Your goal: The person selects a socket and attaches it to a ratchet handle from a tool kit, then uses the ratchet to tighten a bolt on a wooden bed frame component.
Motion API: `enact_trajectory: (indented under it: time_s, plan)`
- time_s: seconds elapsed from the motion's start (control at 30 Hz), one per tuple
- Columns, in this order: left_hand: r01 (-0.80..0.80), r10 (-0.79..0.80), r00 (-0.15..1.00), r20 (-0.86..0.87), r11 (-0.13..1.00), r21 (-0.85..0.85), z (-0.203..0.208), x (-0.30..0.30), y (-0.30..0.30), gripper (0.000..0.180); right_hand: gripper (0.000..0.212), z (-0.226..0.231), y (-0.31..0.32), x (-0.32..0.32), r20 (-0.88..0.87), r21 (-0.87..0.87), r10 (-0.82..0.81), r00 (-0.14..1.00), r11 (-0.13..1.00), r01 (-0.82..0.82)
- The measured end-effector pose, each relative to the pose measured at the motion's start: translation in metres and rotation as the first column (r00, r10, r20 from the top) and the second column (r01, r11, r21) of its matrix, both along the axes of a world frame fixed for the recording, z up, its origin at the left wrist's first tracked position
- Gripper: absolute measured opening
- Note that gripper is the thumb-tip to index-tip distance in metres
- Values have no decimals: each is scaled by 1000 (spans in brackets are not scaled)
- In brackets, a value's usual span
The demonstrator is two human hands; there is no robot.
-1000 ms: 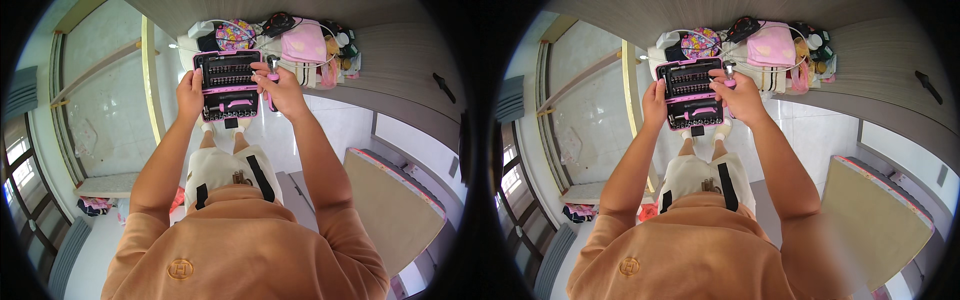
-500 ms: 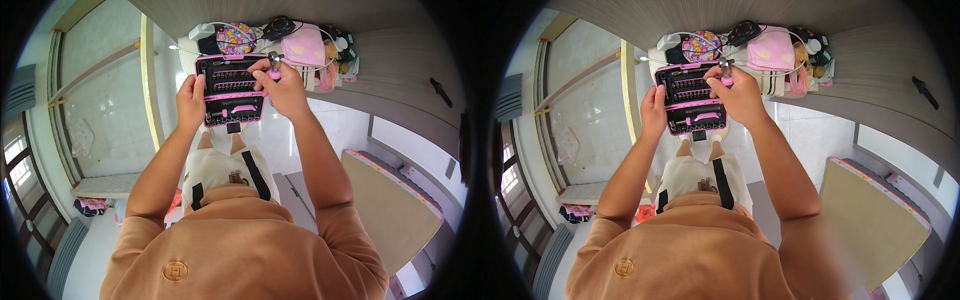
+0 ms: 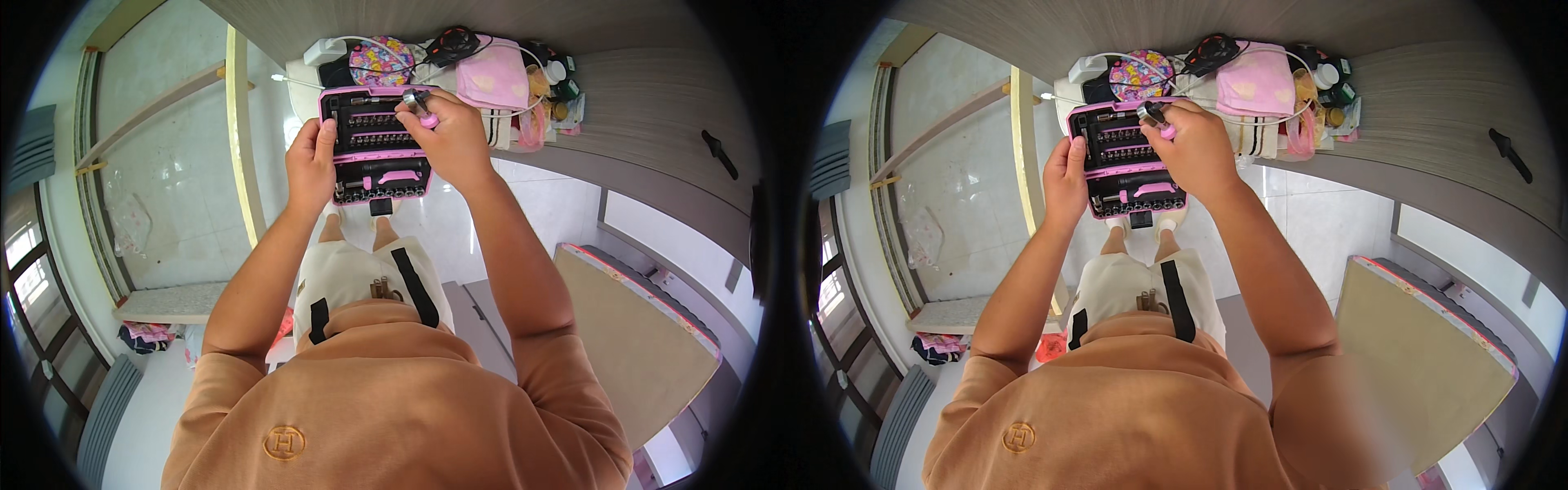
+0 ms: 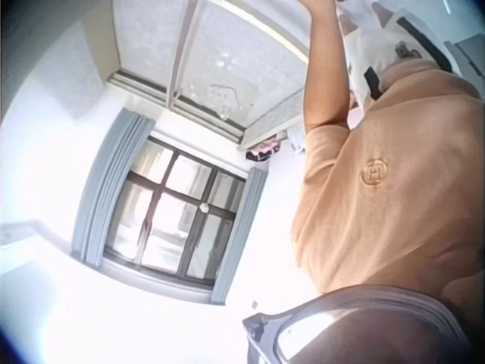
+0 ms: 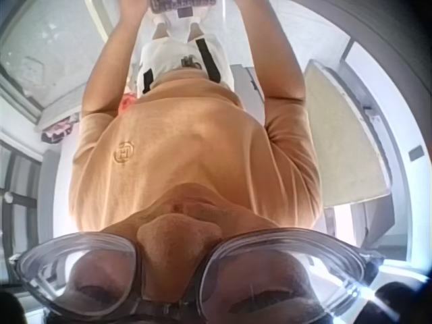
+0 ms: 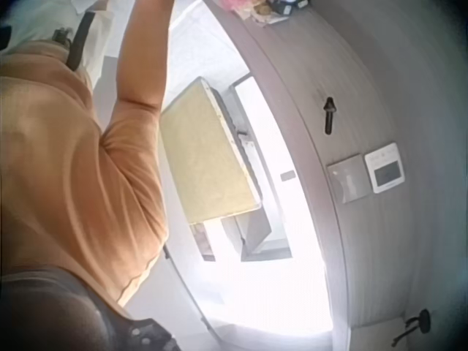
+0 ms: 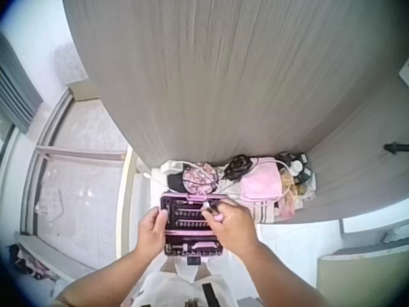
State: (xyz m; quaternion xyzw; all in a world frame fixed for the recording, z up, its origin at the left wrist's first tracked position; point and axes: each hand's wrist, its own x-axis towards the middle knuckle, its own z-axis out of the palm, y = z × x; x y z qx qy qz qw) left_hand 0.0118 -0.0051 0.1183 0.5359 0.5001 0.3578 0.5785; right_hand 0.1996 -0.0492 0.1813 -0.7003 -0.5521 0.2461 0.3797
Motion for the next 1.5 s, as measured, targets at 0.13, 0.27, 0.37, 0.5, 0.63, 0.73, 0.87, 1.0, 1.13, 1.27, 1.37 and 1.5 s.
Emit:
enact_trajectory:
  time_s: [0.13, 0.27, 0.37, 0.5, 0.63, 0.73, 0.87, 1.0, 1.13, 1.27, 1.37, 1.5]
  plan:
    - [-4, 4, 1000, 11, 1000, -6, 1, 1, -1, 31, 16, -2, -1, 3, 80, -9, 17, 997, 1000, -16]
    - [-6, 6, 1000, 7, 1000, 2, 1, 2, -3, 31, 17, 2, 0, 4, 156, 15, 47, 987, 999, -50]
    - [6, -6, 1000, 5, 1000, 0, 1, 2, -2, 31, 18, 1, 0, 7, 215, -1, 68, 974, 998, -69]
    - [5, -5, 1000, 12, 1000, 0, 2, 3, -3, 30, 20, 2, -2, 8, 270, -21, 78, 960, 997, -75]
    - [10, -9, 1000, -9, 1000, 11, 5, 5, -4, 30, 23, 5, -2, 12, 349, -42, 136, 927, 991, -130]
    - [11, -11, 1000, -20, 1000, 18, 6, 7, -5, 30, 24, 14, -2, 12, 401, -85, 195, 895, 981, -176]
    - [5, -5, 1000, -19, 1000, -8, 6, 9, -7, 30, 23, 17, 0, 14, 445, -152, 243, 862, 969, -194]
    - [17, -17, 1000, -19, 1000, 0, 4, 8, -7, 31, 23, 17, -2, 13, 425, -147, 221, 878, 974, -174]
    - [19, -19, 999, -44, 1000, 20, 6, 10, -8, 31, 22, 12, -3, 14, 389, -205, 208, 897, 969, -135]
    - [14, -13, 999, -35, 1000, 28, 4, 8, -8, 31, 22, 11, -3, 16, 340, -218, 143, 929, 973, -70]
    - [24, -23, 999, -45, 999, 32, 8, 8, -9, 31, 23, 13, -4, 16, 338, -192, 121, 933, 980, -57]
    - [17, -17, 999, -35, 1000, 23, 8, 8, -10, 31, 24, 14, -5, 14, 334, -194, 142, 932, 978, -79]
